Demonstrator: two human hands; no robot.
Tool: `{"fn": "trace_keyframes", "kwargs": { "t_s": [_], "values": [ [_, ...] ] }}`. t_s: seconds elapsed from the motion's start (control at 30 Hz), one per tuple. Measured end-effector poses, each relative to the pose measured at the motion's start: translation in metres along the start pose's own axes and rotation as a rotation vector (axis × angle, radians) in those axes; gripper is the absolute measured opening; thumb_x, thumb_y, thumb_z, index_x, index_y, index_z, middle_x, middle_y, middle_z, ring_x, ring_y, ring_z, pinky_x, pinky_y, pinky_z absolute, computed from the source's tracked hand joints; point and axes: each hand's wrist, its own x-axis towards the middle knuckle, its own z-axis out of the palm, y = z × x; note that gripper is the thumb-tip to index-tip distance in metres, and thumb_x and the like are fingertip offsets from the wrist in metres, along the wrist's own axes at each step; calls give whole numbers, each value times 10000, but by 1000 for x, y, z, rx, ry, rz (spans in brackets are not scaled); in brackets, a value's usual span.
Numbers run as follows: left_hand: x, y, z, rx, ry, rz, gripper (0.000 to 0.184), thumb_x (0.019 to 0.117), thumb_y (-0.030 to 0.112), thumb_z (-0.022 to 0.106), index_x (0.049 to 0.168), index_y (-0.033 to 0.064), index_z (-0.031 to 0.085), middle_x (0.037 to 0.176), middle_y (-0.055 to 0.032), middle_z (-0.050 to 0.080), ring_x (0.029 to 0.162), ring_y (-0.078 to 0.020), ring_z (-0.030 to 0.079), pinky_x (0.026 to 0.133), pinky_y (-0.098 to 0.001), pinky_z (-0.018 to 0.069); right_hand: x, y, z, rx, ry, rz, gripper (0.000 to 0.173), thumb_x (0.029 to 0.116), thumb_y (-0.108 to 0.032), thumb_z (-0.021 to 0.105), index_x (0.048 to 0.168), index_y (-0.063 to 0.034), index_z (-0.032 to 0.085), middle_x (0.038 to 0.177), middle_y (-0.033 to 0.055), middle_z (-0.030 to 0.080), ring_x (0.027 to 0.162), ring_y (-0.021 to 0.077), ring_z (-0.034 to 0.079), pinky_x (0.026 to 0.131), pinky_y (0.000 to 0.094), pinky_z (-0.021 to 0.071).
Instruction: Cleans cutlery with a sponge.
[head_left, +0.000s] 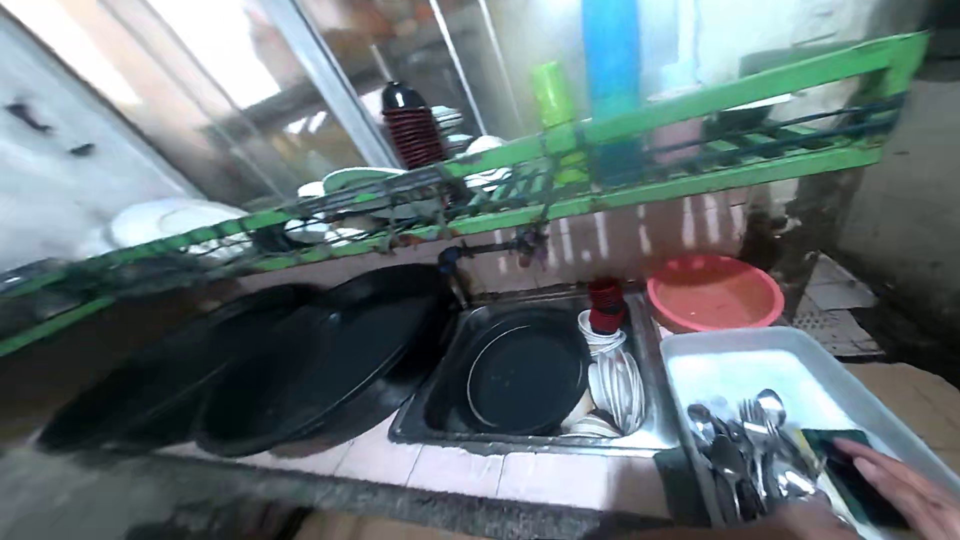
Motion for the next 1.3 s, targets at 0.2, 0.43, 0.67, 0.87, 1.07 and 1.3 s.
{"fn": "trace_keyframes", "kwargs": {
  "t_s": [0.2, 0.43, 0.67, 0.87, 1.07, 1.3],
  "values": [
    [-27, 2, -45, -13, -151, -133, 534, 923, 456, 714, 1240, 27, 703, 1296, -165, 684, 1322, -367, 558, 1236, -628, 167, 5, 4, 4, -449, -92, 39, 657, 1018, -176, 610, 1550, 84, 325, 1583, 376, 289, 1492, 504, 291, 1232, 584, 247],
    [-68, -14, -38, -117, -64, -91, 362, 1009, 200, 593, 1282, -24, 670, 1410, -207, 613, 1432, -394, 456, 1247, -605, 182, 22, -24, 31, -707, -133, 133, 907, 880, -264, 766, 1593, 15, 281, 1560, 367, 338, 1443, 537, 347, 1165, 667, 303],
    [-67, -24, -16, -143, 94, -22, 257, 986, 83, 566, 1166, -16, 720, 1381, -178, 642, 1405, -354, 502, 1232, -613, 212, 72, -26, 32, -741, -217, 340, 959, 857, -286, 793, 1637, -161, 248, 1604, 241, 354, 1448, 507, 345, 1103, 698, 364],
    [-68, -21, -23, -109, 32, -51, 292, 1011, 93, 524, 1214, -23, 699, 1446, -183, 596, 1432, -353, 473, 1232, -613, 211, 51, -24, 29, -675, -229, 297, 815, 870, -99, 739, 1594, -171, 370, 1611, 210, 370, 1432, 498, 389, 1107, 692, 380],
    [-64, -20, -32, -72, -105, -70, 338, 1016, 119, 529, 1307, 3, 655, 1480, -165, 566, 1453, -355, 435, 1234, -613, 191, 16, -24, 36, -668, -231, 370, 721, 842, -165, 785, 1505, -180, 505, 1631, 256, 294, 1430, 565, 328, 1015, 761, 401],
    [-69, -28, -32, -318, 383, -204, 376, 975, 49, 578, 1341, 27, 656, 1388, -176, 632, 1354, -343, 548, 1161, -531, 392, 10, -31, 7, 5, 246, 282, 896, 807, 88, 713, 1590, -111, 327, 1434, 257, 540, 1269, 404, 580, 1049, 587, 478]
  ]
}}
